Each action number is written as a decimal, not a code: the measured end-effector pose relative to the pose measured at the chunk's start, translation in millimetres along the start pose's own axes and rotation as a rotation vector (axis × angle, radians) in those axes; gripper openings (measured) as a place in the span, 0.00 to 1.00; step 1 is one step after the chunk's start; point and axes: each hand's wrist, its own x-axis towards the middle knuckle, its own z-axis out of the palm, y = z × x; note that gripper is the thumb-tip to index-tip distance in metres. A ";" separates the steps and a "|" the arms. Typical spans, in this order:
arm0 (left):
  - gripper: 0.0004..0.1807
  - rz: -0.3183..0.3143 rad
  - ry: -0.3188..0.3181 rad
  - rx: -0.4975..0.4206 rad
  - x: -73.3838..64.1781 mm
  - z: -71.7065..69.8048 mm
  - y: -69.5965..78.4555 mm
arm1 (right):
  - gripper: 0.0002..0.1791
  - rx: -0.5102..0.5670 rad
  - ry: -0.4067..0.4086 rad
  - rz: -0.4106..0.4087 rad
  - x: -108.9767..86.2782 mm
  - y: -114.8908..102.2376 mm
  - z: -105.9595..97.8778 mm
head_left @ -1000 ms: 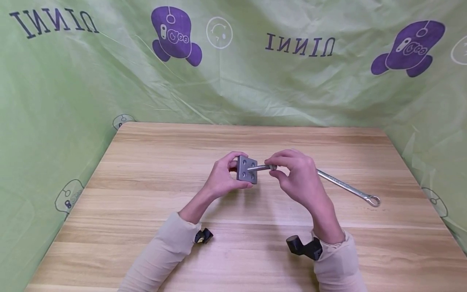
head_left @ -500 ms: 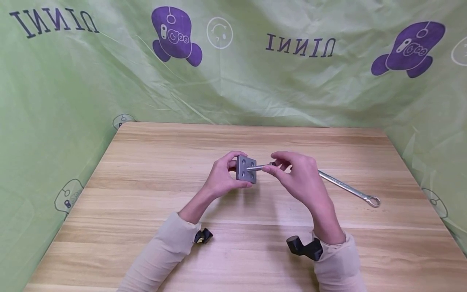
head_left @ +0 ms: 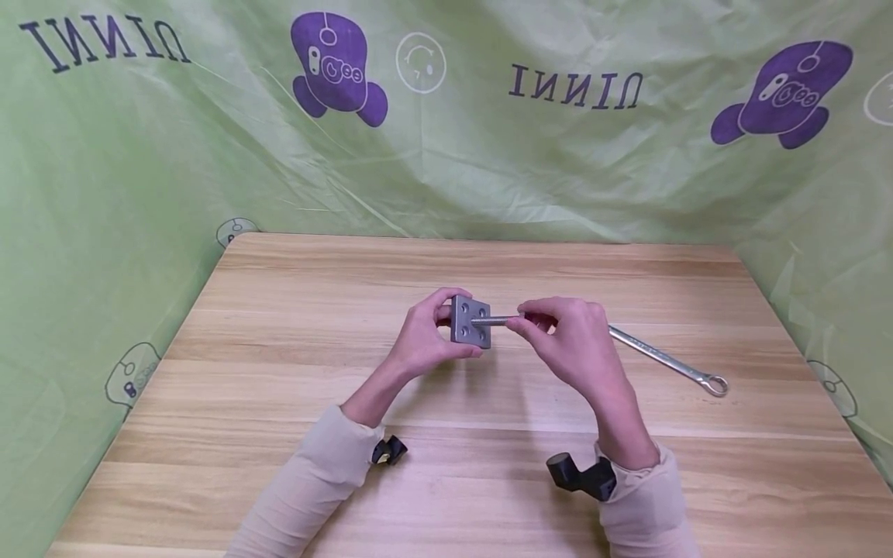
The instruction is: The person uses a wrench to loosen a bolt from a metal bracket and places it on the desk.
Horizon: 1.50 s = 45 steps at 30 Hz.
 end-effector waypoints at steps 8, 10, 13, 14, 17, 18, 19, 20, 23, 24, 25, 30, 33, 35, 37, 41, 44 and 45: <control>0.41 -0.017 -0.008 -0.039 1.9 -0.3 2.0 | 0.12 0.025 0.089 -0.082 0.4 8.5 0.1; 0.41 -0.017 -0.003 -0.038 3.0 -1.1 1.8 | 0.12 0.035 0.091 -0.080 1.3 10.5 -1.0; 0.43 -0.030 0.011 -0.036 4.9 -3.6 0.9 | 0.11 0.043 0.104 -0.068 3.2 16.0 -2.6; 0.43 -0.038 0.016 -0.041 5.7 -4.5 0.3 | 0.11 0.040 0.111 -0.061 4.2 18.6 -2.6; 0.43 -0.068 0.029 -0.048 7.1 -7.8 -1.7 | 0.11 0.032 0.122 -0.030 7.4 27.1 -1.1; 0.43 -0.078 0.030 -0.053 7.6 -8.9 -2.6 | 0.10 0.028 0.124 -0.020 9.0 30.1 0.0; 0.43 -0.089 0.033 -0.049 7.9 -9.9 -3.4 | 0.10 0.031 0.123 -0.006 10.3 33.0 1.5; 0.43 -0.101 0.035 -0.045 8.3 -10.8 -4.4 | 0.10 0.033 0.120 0.008 11.8 36.0 3.3; 0.44 -0.135 0.042 -0.025 10.0 -13.5 -8.0 | 0.10 0.039 0.101 0.046 16.3 45.4 10.8; 0.44 -0.146 0.046 -0.019 10.4 -14.2 -9.8 | 0.10 0.043 0.092 0.061 17.9 48.7 13.8; 0.44 -0.157 0.049 -0.013 10.8 -14.9 -11.6 | 0.10 0.051 0.081 0.076 19.0 51.8 16.6; 0.45 -0.190 0.053 -0.020 13.7 -17.1 -21.1 | 0.10 0.071 0.043 0.133 23.7 65.5 29.2; 0.44 -0.204 0.050 -0.022 15.8 -17.2 -25.8 | 0.10 0.077 0.032 0.150 25.4 71.5 35.5; 0.44 -0.217 0.050 -0.018 17.3 -16.9 -28.5 | 0.11 0.083 0.023 0.160 26.7 74.5 39.9; 0.45 -0.233 0.049 -0.008 19.3 -16.3 -30.2 | 0.11 0.090 0.011 0.177 27.9 77.2 44.1; 0.46 -0.268 0.035 0.022 26.3 -15.7 -32.1 | 0.13 0.090 -0.024 0.215 29.8 82.4 51.8; 0.46 -0.287 0.014 0.042 32.7 -16.4 -34.8 | 0.14 0.081 -0.053 0.239 30.1 85.3 55.4; 0.46 -0.295 0.008 0.046 34.5 -17.0 -35.8 | 0.14 0.074 -0.063 0.243 30.3 86.1 56.2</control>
